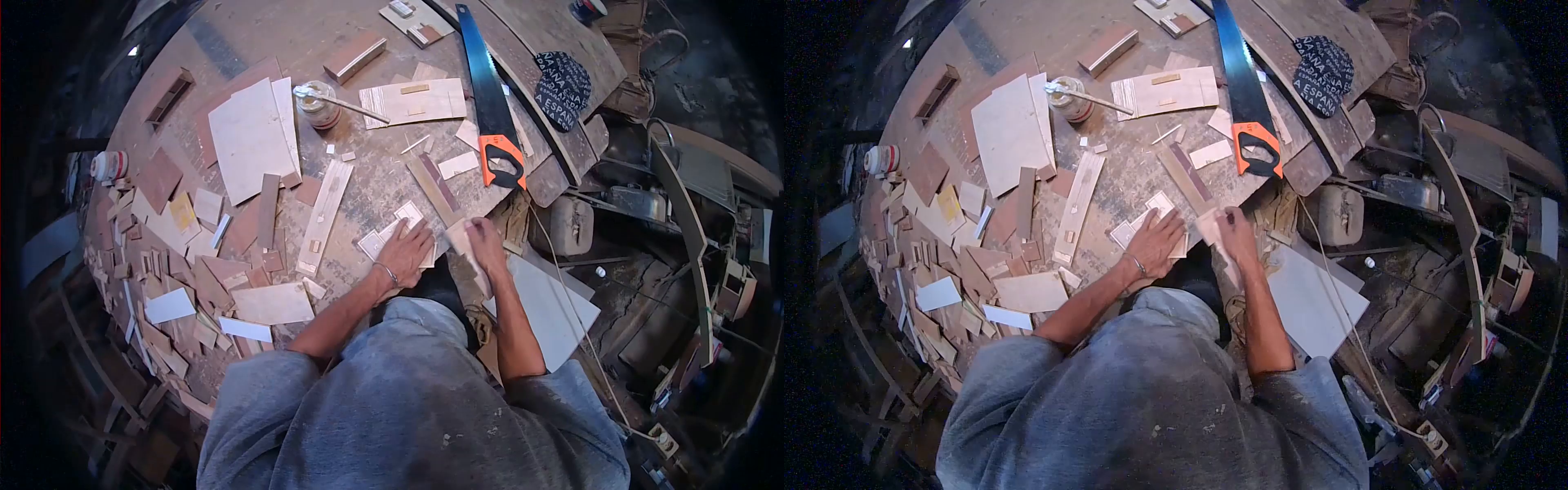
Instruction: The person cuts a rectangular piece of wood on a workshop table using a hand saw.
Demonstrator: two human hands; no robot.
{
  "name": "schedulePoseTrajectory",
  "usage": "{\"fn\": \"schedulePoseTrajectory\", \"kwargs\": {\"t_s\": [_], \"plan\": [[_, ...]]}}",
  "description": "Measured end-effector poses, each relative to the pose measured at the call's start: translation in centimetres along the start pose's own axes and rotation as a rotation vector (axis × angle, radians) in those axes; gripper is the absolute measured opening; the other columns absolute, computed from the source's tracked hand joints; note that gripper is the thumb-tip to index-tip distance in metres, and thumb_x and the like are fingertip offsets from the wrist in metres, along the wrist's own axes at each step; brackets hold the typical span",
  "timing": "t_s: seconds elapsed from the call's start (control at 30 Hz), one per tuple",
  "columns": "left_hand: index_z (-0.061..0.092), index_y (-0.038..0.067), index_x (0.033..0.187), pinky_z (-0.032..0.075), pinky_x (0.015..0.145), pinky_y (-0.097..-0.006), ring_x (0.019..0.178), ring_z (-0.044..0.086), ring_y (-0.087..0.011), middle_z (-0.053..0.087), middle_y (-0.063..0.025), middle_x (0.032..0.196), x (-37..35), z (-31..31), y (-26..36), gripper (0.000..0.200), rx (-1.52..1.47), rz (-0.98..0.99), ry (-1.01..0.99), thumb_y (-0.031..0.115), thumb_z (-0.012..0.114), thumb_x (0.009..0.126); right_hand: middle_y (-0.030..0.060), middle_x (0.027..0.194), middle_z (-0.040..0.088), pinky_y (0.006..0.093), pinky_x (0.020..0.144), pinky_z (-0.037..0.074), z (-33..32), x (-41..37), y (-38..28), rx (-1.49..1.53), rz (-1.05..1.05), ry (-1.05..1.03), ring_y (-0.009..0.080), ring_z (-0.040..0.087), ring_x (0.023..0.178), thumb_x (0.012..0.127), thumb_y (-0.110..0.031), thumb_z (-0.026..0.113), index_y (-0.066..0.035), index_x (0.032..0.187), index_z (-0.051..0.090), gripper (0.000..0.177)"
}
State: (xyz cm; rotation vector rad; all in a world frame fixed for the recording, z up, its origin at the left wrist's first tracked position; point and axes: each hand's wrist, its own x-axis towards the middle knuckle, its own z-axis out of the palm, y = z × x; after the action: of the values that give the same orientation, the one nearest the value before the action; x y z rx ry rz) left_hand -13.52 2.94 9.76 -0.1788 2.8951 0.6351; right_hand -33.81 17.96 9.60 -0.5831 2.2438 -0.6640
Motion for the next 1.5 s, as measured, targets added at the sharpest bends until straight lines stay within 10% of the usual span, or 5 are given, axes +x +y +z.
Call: {"fn": "schedulePoseTrajectory", "kwargs": {"t_s": [0.43, 0.63, 0.97, 1.2, 1.5], "plan": [[0.05, 0.0, 0.142, 0.027, 0.122, -0.0545, 0.151, 0.039, -0.0315, 0.052, -0.0153, 0.148, -4.1, -1.8, -4.5, 0.084, -0.074, -0.096, -0.035, 0.033, 0.078, 0.07, 0.0318, 0.115, 0.071, 0.0525, 0.097, 0.053, 3.9, 9.4, -7.2, -0.219, -0.345, -0.014, 0.0484, 0.068, 0.112, 0.095, -0.036, 0.07, -0.004, 0.143, 0.054, 0.059], [0.049, 0.002, 0.143, 0.031, 0.12, -0.0514, 0.143, 0.047, -0.0382, 0.056, -0.0222, 0.141, -5.1, -3.1, -3.9, 0.083, -0.492, -0.243, 0.04, 0.026, 0.079, 0.07, 0.033, 0.107, 0.072, 0.0514, 0.095, 0.053, 2.6, 9.5, -8.8, 0.065, -0.109, 0.238, 0.0496, 0.068, 0.108, 0.1, -0.029, 0.064, -0.001, 0.128, 0.065, 0.039], [0.056, 0.003, 0.132, 0.054, 0.099, -0.0417, 0.111, 0.069, -0.0336, 0.069, -0.0195, 0.119, 9.6, -0.9, -8.9, 0.069, -0.983, -0.431, 0.317, 0.016, 0.085, 0.07, 0.034, 0.111, 0.072, 0.0553, 0.101, 0.047, 3.2, 4.3, 0.5, 0.332, 0.561, 0.74, 0.0496, 0.066, 0.112, 0.108, -0.064, 0.026, 0.01, 0.11, 0.074, 0.089], [0.055, -0.002, 0.138, 0.046, 0.109, -0.0441, 0.126, 0.053, -0.0438, 0.054, -0.0255, 0.13, 9.4, -4.4, -7.6, 0.08, -0.494, -0.04, 0.267, 0.021, 0.086, 0.068, 0.0274, 0.093, 0.074, 0.0506, 0.084, 0.057, 6.1, 4.0, -1.7, 0.238, 0.205, 0.608, 0.0448, 0.073, 0.09, 0.092, -0.019, 0.069, 0.003, 0.105, 0.071, 0.026], [0.054, -0.002, 0.134, 0.05, 0.094, -0.0504, 0.109, 0.058, -0.0434, 0.056, -0.0227, 0.114, 6.4, 0.5, 0.0, 0.076, -0.448, -0.324, 0.473, 0.019, 0.087, 0.069, 0.0186, 0.12, 0.061, 0.0363, 0.081, 0.058, 3.6, -2.7, -3.6, 0.241, -0.338, 0.237, 0.0255, 0.069, 0.089, 0.085, -0.009, 0.076, 0.001, 0.142, 0.058, 0.06]]}}
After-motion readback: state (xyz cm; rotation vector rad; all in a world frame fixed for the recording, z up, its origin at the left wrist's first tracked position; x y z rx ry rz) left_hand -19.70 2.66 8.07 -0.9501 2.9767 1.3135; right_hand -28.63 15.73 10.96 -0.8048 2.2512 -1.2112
